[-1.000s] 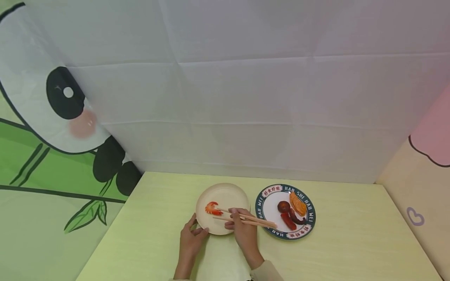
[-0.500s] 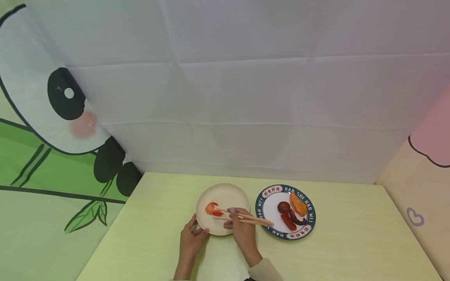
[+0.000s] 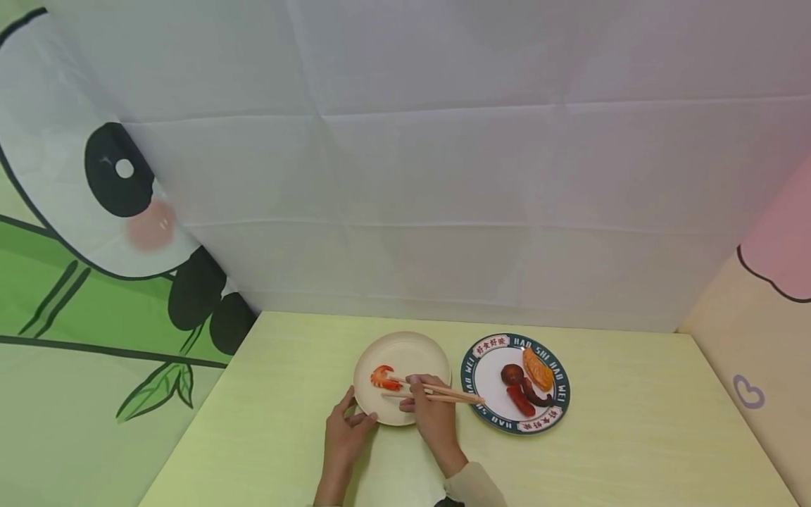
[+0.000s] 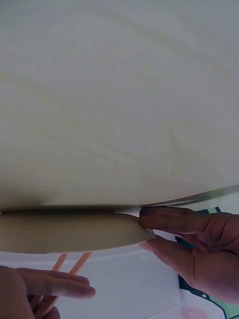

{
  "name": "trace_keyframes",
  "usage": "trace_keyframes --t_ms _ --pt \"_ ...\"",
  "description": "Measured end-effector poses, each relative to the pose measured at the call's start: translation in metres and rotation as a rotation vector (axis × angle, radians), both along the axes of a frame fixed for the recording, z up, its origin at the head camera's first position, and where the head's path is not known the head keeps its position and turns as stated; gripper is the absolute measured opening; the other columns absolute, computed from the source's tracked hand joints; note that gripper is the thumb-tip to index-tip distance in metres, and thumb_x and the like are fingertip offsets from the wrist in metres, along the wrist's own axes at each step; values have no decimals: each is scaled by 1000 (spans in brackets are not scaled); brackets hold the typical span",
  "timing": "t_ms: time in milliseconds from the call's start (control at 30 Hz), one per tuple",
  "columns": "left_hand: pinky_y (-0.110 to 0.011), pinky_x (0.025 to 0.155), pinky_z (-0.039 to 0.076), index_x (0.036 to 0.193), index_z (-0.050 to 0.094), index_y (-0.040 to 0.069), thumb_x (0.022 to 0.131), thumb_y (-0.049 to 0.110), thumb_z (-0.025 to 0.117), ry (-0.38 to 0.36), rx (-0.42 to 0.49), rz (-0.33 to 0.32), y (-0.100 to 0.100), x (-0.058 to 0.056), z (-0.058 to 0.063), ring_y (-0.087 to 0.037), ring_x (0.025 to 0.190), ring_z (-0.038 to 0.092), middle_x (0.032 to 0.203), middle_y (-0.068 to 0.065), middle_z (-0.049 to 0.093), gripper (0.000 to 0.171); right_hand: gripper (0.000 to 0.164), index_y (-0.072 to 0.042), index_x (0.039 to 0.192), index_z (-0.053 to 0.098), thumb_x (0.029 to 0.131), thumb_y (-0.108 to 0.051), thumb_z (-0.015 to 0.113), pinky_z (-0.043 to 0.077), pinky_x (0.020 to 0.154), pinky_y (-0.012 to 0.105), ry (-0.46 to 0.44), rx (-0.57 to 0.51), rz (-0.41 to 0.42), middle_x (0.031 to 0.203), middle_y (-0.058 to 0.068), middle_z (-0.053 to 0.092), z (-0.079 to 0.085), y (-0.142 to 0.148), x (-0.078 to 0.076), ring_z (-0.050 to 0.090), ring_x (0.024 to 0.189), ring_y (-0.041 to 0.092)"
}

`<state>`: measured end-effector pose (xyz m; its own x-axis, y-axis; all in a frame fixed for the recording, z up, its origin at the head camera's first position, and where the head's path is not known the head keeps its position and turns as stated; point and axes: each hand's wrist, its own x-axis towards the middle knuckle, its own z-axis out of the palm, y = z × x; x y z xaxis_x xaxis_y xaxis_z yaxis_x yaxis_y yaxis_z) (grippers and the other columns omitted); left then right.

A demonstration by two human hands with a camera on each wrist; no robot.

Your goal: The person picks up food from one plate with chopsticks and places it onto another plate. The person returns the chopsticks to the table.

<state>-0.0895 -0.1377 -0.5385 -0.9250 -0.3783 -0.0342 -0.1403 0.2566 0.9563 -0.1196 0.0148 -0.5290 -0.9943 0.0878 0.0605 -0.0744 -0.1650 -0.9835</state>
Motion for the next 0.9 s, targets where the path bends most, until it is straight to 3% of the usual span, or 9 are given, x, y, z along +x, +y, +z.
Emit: trace_keyframes --t_ms 267,567,900 --pt "-25 62 51 136 40 -6 74 -5 69 6 20 -11 -1 0 -1 -27 87 63 130 -27 42 68 27 6 102 64 93 -17 56 54 57 33 3 9 -1 90 31 59 -2 -3 -3 67 64 29" --pt "-24 65 50 135 41 -6 72 -6 70 32 -15 -14 0 -2 -1 -26 83 64 123 -26 49 69 24 4 101 65 93 -17 56 54 56 32 -14 50 -5 87 28 60 -2 -6 -7 66 60 24" --pt "-24 65 50 135 41 -6 73 -7 70 24 -19 -12 0 -2 0 -26 83 64 124 -25 48 69 21 7 98 63 92 -12 57 54 55 32 37 48 0 83 28 63 -2 -11 -9 66 59 27"
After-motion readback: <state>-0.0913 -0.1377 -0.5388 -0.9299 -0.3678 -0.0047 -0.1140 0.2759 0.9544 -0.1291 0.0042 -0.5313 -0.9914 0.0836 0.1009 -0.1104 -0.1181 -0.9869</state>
